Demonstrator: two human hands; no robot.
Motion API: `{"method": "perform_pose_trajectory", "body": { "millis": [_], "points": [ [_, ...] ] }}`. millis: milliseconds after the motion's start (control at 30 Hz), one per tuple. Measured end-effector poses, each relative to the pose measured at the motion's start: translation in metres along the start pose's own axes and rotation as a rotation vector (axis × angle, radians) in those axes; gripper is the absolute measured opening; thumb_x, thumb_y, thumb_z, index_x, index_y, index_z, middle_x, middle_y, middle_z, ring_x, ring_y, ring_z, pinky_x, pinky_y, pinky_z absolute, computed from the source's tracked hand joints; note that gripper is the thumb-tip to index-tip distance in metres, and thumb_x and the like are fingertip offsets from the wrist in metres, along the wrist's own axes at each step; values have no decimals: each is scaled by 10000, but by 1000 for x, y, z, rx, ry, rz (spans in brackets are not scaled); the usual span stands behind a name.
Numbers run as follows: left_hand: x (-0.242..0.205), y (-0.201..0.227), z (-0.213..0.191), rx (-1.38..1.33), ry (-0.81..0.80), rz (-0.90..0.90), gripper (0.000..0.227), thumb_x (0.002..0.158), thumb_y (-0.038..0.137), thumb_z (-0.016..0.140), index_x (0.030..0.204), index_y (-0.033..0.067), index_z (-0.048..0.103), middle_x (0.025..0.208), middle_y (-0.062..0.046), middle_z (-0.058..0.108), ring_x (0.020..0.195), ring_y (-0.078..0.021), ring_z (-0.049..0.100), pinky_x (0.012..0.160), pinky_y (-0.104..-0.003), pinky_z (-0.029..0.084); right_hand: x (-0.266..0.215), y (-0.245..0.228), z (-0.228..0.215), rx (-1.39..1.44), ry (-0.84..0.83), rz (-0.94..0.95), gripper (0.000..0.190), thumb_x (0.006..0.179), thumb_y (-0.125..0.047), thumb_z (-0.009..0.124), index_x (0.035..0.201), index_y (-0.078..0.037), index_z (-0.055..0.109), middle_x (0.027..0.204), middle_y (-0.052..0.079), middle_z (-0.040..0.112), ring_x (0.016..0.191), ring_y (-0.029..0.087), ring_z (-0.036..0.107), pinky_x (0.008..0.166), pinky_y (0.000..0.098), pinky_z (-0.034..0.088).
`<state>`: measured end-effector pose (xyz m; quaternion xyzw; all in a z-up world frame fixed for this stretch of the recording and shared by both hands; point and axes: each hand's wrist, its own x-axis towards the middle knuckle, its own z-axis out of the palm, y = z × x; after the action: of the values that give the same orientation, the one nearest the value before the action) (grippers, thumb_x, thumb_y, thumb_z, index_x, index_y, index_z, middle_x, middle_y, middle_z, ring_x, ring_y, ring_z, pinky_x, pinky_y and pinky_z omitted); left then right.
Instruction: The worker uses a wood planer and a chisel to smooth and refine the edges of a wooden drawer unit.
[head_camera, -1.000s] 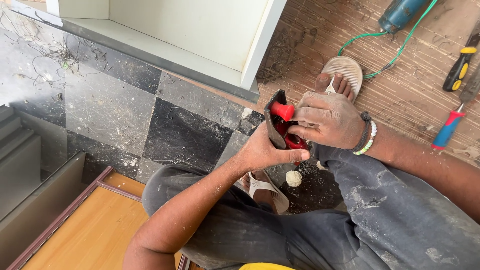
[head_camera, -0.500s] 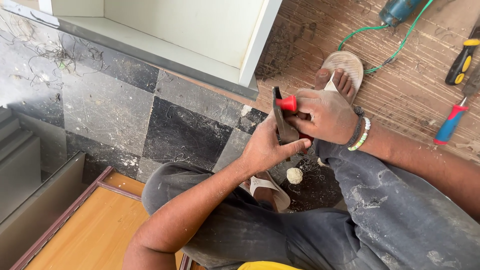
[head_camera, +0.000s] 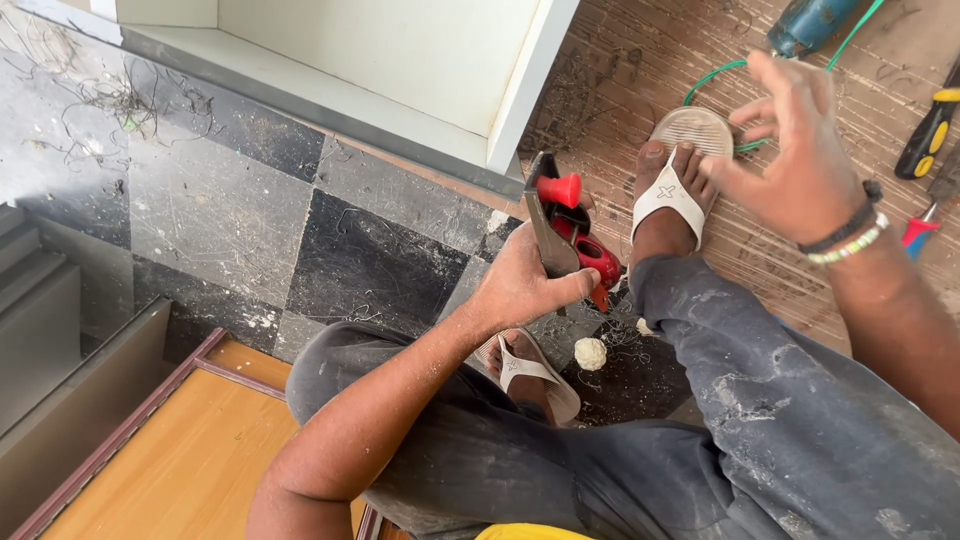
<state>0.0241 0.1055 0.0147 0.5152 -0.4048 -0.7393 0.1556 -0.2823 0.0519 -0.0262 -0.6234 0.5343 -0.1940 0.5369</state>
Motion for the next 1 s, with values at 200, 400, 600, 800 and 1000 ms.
{"method": "perform_pose_trajectory", "body": {
  "millis": [200,400,600,800,1000],
  "points": [
    [2,6,0,14,-75,-50,659,771,305,747,1303,-13,522,974,-99,689,881,-167,674,798,-343,588,5,-49,32,-36,-231,-168,781,858,-392,738,1500,-40,464,1297,146,649,1020,199,705,859,346,597],
    [4,2,1,127,-110,-77,554,769,325,760,1189,4,593,929,-92,709,858,-178,705,785,-344,597,8,-35,50,-316,-237,-123,153,989,-293,709,987,-156,777,947,45,759,856,145,712,772,323,592],
    [2,-8,-2,129,-78,-17,622,804,343,759,1276,8,532,1029,-121,694,969,-219,715,857,-382,590,3,-14,1,-41,63,-82,137,1098,-133,677,1024,-19,698,986,103,726,838,143,700,735,289,570],
    [3,-8,0,165,-27,40,762,780,331,754,1381,-14,437,1083,-142,646,1017,-258,684,870,-416,573,-15,82,-46,293,557,-18,172,1212,-139,570,1204,11,655,1053,28,648,865,95,623,777,225,518],
    [1,-5,0,149,-81,-57,687,794,340,749,1333,-8,503,1075,-133,690,1006,-225,705,884,-389,587,8,29,-55,214,506,150,357,1044,-283,728,1261,-48,569,1031,-31,672,896,65,609,808,222,486]
  ]
}}
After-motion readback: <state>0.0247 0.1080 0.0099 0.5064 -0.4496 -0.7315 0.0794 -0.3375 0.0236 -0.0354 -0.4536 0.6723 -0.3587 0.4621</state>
